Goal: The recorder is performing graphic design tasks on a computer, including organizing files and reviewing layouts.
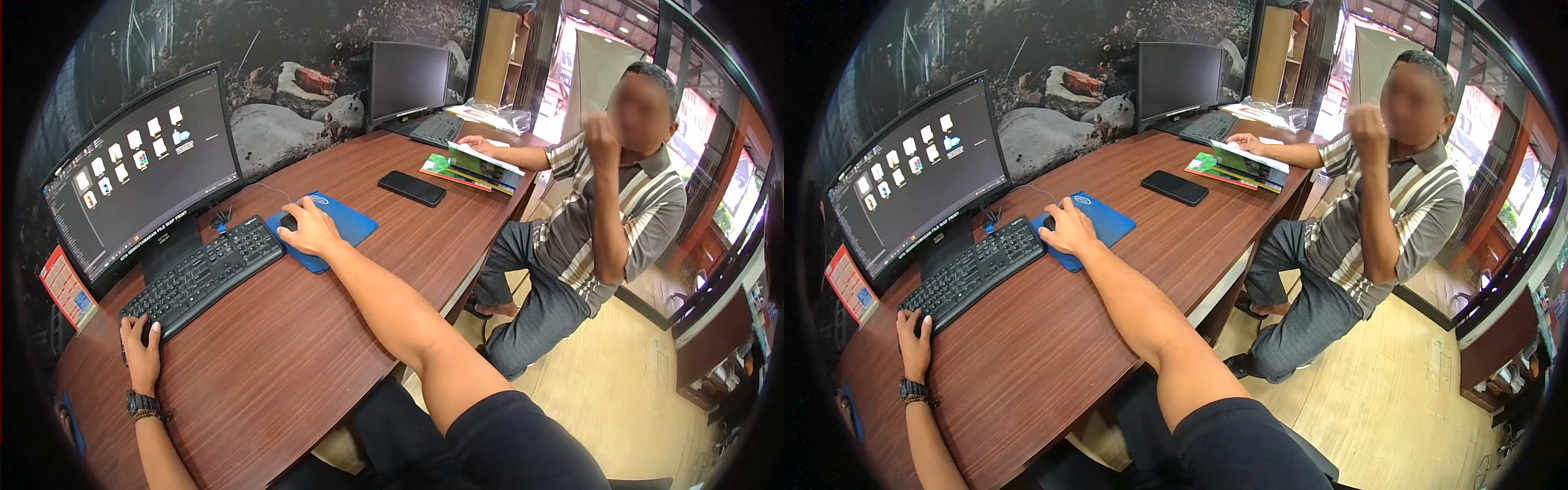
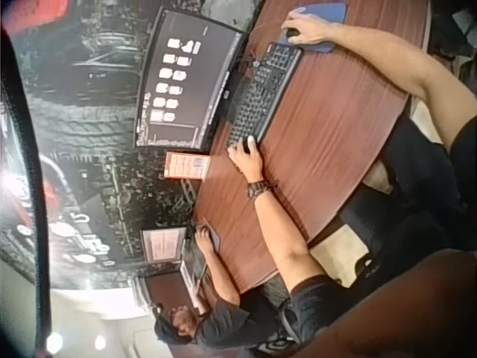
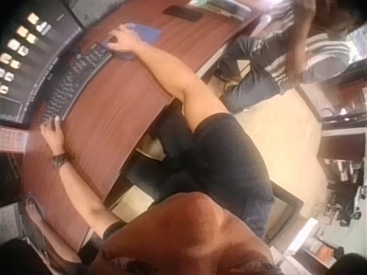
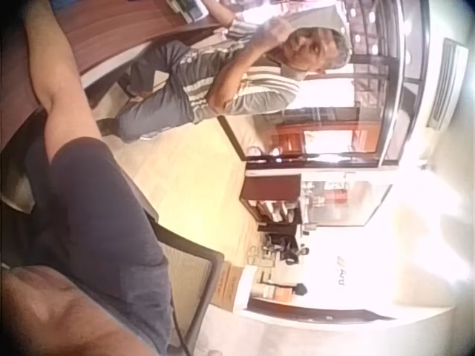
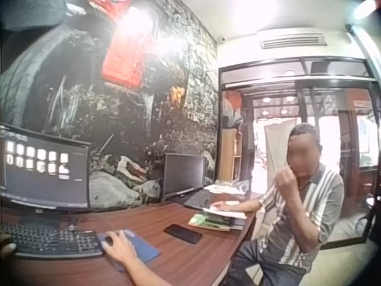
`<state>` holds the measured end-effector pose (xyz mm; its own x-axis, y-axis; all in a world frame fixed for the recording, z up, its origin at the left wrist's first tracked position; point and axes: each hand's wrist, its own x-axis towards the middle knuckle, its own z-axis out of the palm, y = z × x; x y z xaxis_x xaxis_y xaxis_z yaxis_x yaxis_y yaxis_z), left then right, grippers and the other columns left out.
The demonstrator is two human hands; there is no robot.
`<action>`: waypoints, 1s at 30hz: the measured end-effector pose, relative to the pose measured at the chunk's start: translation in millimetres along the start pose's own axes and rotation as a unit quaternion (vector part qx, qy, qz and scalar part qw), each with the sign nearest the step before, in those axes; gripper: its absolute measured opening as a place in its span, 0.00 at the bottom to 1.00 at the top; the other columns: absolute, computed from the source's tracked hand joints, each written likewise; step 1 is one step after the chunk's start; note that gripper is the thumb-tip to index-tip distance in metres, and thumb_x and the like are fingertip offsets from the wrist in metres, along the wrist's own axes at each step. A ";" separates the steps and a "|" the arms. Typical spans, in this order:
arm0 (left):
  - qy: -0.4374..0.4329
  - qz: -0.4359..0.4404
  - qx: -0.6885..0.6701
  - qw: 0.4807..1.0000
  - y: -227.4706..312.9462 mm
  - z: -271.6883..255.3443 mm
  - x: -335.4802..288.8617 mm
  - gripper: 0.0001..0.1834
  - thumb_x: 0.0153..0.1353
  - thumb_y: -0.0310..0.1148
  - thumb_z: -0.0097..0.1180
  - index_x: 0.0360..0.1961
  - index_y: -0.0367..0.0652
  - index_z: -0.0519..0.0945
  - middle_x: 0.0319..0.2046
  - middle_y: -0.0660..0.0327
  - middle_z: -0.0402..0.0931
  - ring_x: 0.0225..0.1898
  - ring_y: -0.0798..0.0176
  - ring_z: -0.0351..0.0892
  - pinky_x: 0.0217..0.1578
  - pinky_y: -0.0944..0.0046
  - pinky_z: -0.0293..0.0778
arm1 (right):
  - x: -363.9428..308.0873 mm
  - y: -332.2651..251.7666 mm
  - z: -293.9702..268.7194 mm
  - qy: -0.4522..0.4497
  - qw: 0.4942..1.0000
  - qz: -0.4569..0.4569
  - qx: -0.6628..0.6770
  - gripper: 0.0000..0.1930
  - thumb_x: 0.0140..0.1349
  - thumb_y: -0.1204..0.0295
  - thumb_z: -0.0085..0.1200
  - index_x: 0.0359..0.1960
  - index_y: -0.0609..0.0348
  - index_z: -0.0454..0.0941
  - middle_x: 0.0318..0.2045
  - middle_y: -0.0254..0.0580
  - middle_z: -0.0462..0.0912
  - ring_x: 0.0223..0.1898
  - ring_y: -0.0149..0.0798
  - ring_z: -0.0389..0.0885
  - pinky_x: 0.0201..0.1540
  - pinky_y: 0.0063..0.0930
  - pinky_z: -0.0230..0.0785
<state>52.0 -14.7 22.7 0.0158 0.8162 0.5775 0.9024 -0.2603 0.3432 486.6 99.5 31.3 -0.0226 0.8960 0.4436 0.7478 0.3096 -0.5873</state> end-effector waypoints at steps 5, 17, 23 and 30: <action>0.009 -0.005 0.013 1.000 -5.1 -2.5 -4.8 0.23 0.68 0.37 0.57 0.51 0.24 0.77 0.46 0.51 0.68 0.52 0.48 0.70 0.57 0.57 0.66 | 0.2 -4.8 3.0 -0.007 1.000 0.006 0.000 0.30 0.57 0.53 0.59 0.60 0.52 0.76 0.59 0.49 0.71 0.60 0.54 0.74 0.62 0.45 0.68; 0.015 0.004 0.021 1.000 -10.2 -1.2 -2.8 0.22 0.67 0.37 0.57 0.51 0.25 0.77 0.46 0.50 0.68 0.52 0.48 0.70 0.57 0.57 0.66 | 2.3 -6.5 0.9 -0.015 1.000 0.009 -0.010 0.30 0.57 0.53 0.59 0.60 0.51 0.75 0.59 0.49 0.71 0.61 0.54 0.73 0.63 0.45 0.67; 0.000 -0.002 0.009 1.000 -1.9 -6.3 -1.5 0.23 0.67 0.37 0.57 0.51 0.24 0.77 0.46 0.50 0.68 0.52 0.49 0.70 0.57 0.57 0.66 | 0.6 -9.2 -0.9 -0.019 1.000 0.012 -0.014 0.30 0.58 0.53 0.59 0.61 0.52 0.75 0.59 0.49 0.71 0.61 0.54 0.73 0.63 0.44 0.67; 0.009 0.009 0.009 1.000 -1.0 -5.6 -1.7 0.23 0.67 0.37 0.58 0.51 0.23 0.77 0.45 0.51 0.68 0.50 0.49 0.70 0.56 0.57 0.66 | 0.3 -11.6 -3.0 -0.017 1.000 0.015 -0.017 0.30 0.58 0.53 0.59 0.61 0.52 0.75 0.59 0.49 0.71 0.61 0.54 0.73 0.63 0.44 0.67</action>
<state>48.6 -18.7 25.5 0.0254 0.8024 0.5963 0.9096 -0.2660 0.3191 479.9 95.2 40.2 -0.0208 0.9151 0.4027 0.7703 0.2715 -0.5771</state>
